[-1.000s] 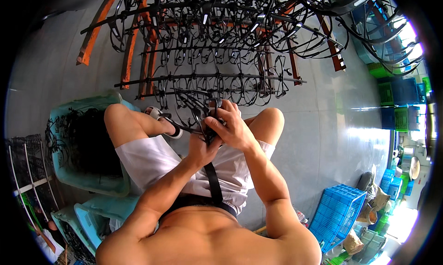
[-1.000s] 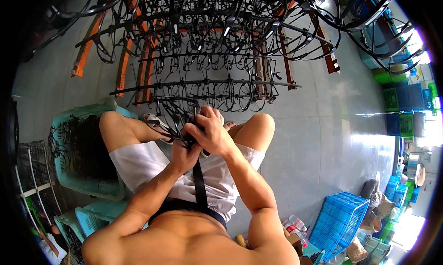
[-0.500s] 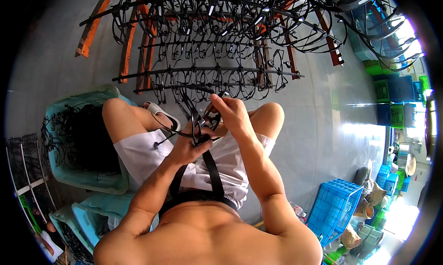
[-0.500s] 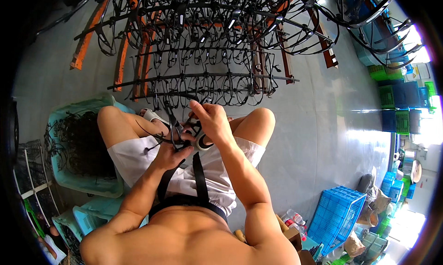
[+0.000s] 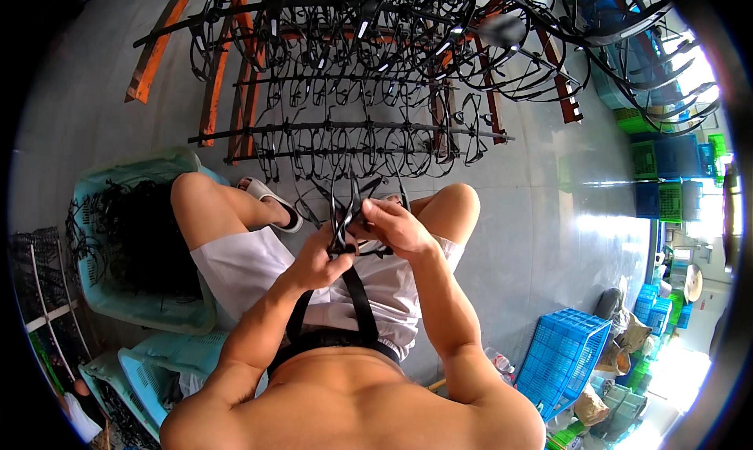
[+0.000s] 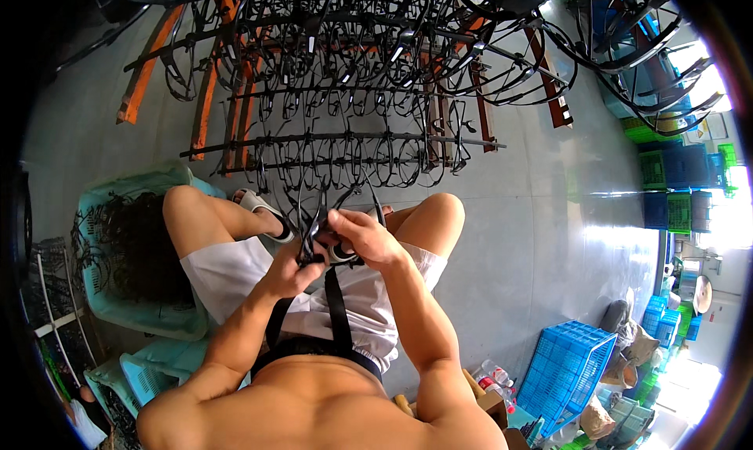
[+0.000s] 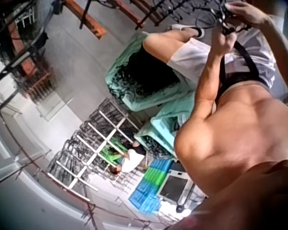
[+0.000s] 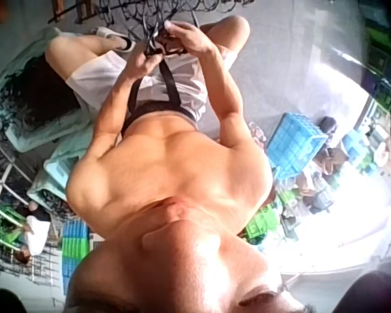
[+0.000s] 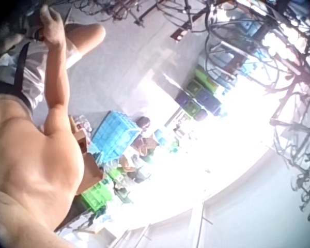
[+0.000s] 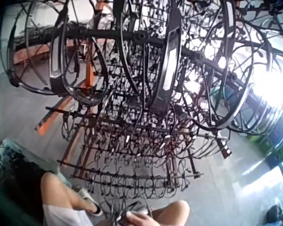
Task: The person sits on the floor and repeatedly picks up black wire pieces from a basket, then threads and twists them onto a metal rack frame. The person continues this repetitive assembly process, handling one wire at a time and securing it to the rack.
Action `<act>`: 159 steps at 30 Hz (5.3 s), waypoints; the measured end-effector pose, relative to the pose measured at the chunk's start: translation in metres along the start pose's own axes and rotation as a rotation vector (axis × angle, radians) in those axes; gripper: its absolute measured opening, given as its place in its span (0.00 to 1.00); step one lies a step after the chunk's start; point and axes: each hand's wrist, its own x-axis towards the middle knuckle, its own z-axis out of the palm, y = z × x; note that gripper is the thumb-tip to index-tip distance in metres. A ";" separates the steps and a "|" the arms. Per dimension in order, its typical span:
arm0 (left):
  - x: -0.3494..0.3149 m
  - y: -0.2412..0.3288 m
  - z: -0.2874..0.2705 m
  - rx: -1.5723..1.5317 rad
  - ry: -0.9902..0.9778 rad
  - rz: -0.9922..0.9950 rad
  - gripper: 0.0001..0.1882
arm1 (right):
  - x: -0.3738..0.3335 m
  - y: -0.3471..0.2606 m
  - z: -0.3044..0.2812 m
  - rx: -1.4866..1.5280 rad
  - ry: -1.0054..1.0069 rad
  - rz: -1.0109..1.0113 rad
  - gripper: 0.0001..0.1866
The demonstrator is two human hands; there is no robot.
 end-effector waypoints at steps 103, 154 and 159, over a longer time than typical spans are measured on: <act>0.107 -0.051 0.021 0.483 0.829 0.181 0.12 | 0.067 -0.076 -0.040 -1.360 1.100 -0.844 0.18; -0.010 0.034 -0.052 -0.155 0.465 0.445 0.19 | 0.098 -0.111 0.010 -0.017 0.245 -0.267 0.13; 0.054 -0.010 -0.031 0.629 0.799 0.215 0.16 | 0.125 -0.095 0.003 -0.111 0.268 -0.266 0.11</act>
